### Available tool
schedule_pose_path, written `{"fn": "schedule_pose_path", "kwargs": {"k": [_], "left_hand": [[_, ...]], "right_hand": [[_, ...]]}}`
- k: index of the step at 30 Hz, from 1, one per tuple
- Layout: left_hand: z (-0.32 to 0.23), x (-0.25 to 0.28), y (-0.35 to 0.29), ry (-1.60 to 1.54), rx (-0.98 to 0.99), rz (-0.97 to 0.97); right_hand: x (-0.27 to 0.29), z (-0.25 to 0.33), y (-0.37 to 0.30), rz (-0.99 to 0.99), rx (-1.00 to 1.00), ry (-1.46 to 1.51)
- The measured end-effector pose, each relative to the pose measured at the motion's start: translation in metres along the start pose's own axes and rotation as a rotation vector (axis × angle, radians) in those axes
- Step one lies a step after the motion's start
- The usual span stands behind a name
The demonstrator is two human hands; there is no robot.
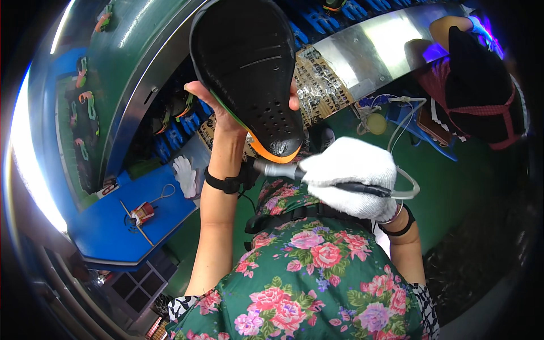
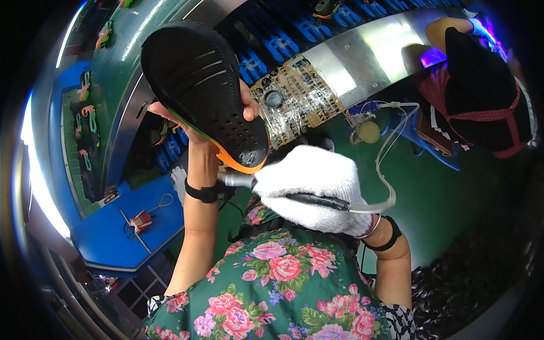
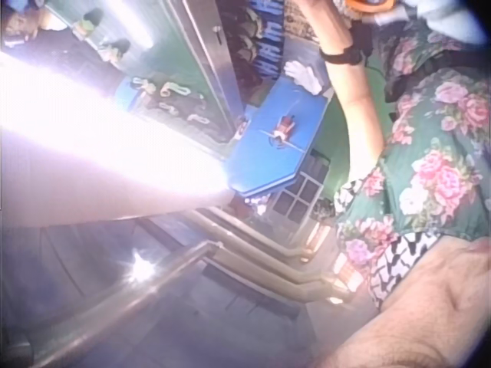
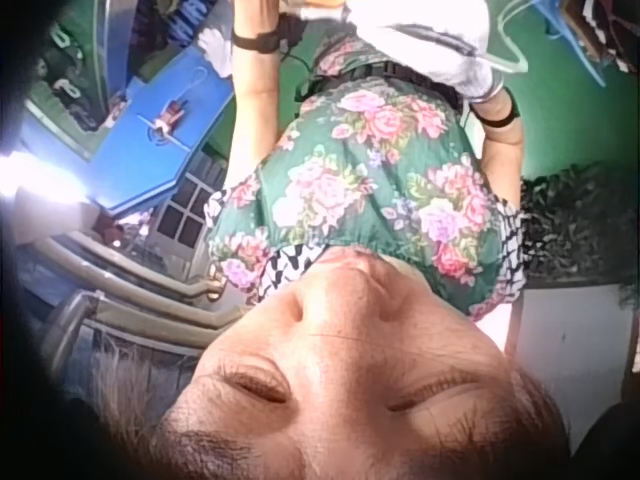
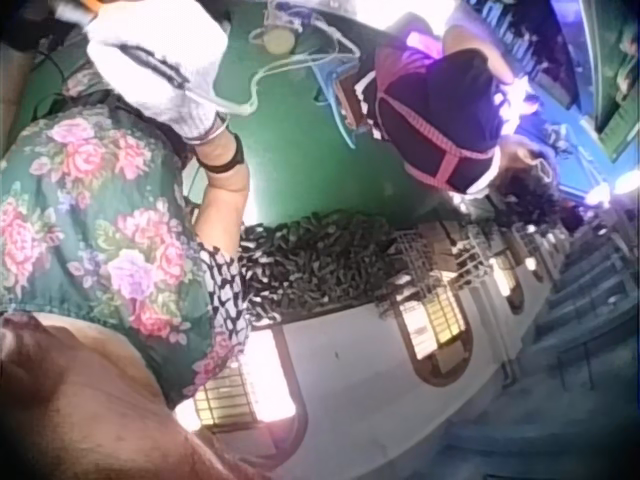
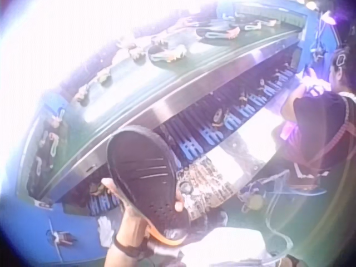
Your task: Applying glue to the edges and bottom of shoe soles using a brush.
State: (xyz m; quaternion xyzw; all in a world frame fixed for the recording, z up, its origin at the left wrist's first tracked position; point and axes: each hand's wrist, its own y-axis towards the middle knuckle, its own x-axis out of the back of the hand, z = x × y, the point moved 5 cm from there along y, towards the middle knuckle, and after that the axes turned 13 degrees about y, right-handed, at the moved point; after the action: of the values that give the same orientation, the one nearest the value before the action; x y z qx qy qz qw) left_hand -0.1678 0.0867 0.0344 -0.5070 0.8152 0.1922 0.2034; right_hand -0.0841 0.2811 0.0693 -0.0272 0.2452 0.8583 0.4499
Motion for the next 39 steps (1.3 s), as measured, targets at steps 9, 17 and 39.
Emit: {"fn": "schedule_pose_path", "kwargs": {"k": [9, 17, 39], "left_hand": [[0.019, 0.006, 0.0, -0.156, 0.228, 0.158], [0.03, 0.013, -0.005, -0.069, 0.546, 0.18], [0.055, 0.013, -0.026, -0.39, 0.477, -0.3]], "right_hand": [[-0.008, 0.0, 0.002, 0.138, 0.145, -0.228], [-0.019, -0.01, 0.003, 0.286, 0.203, -0.372], [0.037, -0.01, 0.029, -0.342, -0.04, -0.233]]}}
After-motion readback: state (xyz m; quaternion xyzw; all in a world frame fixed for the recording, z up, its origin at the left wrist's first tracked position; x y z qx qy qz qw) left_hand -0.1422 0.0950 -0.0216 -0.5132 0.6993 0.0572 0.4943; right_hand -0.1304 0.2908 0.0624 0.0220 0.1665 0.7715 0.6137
